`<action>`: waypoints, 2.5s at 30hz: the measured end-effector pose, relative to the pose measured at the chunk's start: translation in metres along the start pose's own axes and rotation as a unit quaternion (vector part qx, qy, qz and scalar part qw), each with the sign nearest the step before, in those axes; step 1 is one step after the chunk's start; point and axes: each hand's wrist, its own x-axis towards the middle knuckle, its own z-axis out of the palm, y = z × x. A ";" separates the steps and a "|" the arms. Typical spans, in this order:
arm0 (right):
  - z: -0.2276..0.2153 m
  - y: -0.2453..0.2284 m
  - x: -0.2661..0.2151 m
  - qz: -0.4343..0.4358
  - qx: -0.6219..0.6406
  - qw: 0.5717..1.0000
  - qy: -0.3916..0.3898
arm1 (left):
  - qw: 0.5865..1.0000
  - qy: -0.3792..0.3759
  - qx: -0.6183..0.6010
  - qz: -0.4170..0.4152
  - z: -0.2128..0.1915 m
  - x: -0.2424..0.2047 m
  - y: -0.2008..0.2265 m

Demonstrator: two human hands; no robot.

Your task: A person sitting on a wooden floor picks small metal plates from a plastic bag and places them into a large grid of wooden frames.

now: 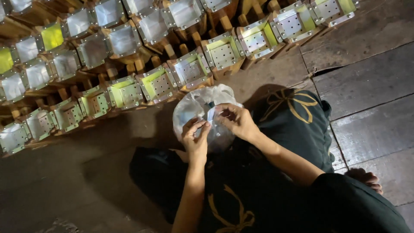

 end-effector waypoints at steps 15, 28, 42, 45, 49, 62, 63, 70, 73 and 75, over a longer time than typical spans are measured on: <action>0.017 0.025 -0.013 0.103 0.090 0.990 -0.042 | 0.995 -0.014 -0.098 0.011 -0.012 -0.031 0.016; 0.002 0.044 0.001 0.177 -0.248 0.952 -0.021 | 0.997 0.024 -0.052 -0.046 -0.033 -0.025 0.023; 0.011 -0.008 -0.009 0.030 0.238 0.970 -0.033 | 0.974 -0.096 -0.188 0.083 -0.045 -0.055 0.042; -0.002 0.008 -0.009 0.028 0.130 0.990 -0.052 | 0.977 -0.060 -0.183 0.089 -0.060 -0.039 0.050; 0.006 -0.030 -0.011 -0.042 0.048 0.996 -0.067 | 0.968 0.000 -0.069 0.243 -0.059 -0.042 0.080; 0.011 -0.048 -0.011 -0.272 -0.069 0.958 -0.058 | 0.904 0.085 0.100 0.408 -0.048 -0.034 0.052; 0.011 -0.047 -0.011 -0.280 -0.077 0.955 -0.056 | 0.901 0.091 0.090 0.414 -0.046 -0.035 0.052; 0.013 -0.029 -0.014 -0.277 -0.107 0.954 -0.041 | 0.896 0.111 0.086 0.422 -0.044 -0.036 0.056; 0.014 -0.027 -0.014 -0.274 -0.102 0.956 -0.037 | 0.894 0.117 0.078 0.425 -0.043 -0.035 0.055; 0.015 -0.028 -0.013 -0.274 -0.105 0.956 -0.032 | 0.896 0.114 0.083 0.420 -0.043 -0.034 0.056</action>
